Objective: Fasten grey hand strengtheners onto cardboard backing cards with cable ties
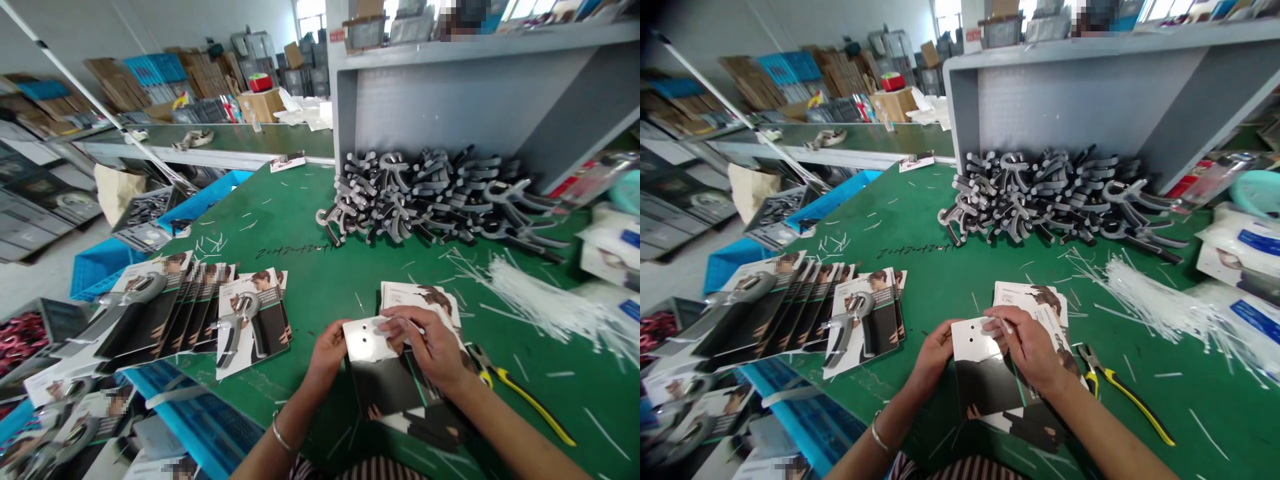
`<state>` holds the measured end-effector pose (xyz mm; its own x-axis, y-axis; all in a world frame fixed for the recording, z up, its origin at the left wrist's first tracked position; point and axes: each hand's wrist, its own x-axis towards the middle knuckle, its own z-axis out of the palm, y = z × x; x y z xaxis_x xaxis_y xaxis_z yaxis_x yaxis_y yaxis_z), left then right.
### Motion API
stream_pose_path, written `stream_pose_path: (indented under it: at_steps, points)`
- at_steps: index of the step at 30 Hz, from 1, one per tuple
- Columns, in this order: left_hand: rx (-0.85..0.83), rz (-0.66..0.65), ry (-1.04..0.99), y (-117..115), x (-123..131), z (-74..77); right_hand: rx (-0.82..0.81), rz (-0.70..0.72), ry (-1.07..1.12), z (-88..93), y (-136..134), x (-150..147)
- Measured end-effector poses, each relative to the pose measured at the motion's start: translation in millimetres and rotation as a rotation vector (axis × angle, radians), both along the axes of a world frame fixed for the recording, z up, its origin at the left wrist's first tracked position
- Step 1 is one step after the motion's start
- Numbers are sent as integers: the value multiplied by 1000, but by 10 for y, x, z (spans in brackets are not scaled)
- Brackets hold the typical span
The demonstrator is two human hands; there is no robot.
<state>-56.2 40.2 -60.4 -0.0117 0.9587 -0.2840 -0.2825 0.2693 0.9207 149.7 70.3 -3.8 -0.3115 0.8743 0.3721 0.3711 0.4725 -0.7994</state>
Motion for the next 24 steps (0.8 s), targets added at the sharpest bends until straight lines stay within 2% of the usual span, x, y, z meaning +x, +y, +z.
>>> stream_pose_path:
  at_steps: [6, 9, 12, 14, 17, 21, 22, 24]
  points:
    - [-22, 16, -70, 43, 52, 68, 14, 50, -74, -30, 4, -4]
    - [-20, 12, -73, 70, 61, 35, -13, 150, -183, -38, 34, -33]
    - [-21, 21, 23, 47, 43, -12, -104, 239, -201, -25, 79, -67]
    - [-4, 12, 205, -19, -15, -24, -140, 221, -158, -10, 111, -77]
    - [134, -109, 531, -191, -163, 9, -148, 188, -118, 7, 146, -75]
    - [333, -419, 555, -404, -297, 59, -157, 176, -120, 8, 157, -84]
    - [356, -435, 562, -425, -297, 57, -155, 171, -119, 7, 156, -88]
    - [382, -380, 638, -416, -260, 38, -149, 170, -116, 7, 150, -96]
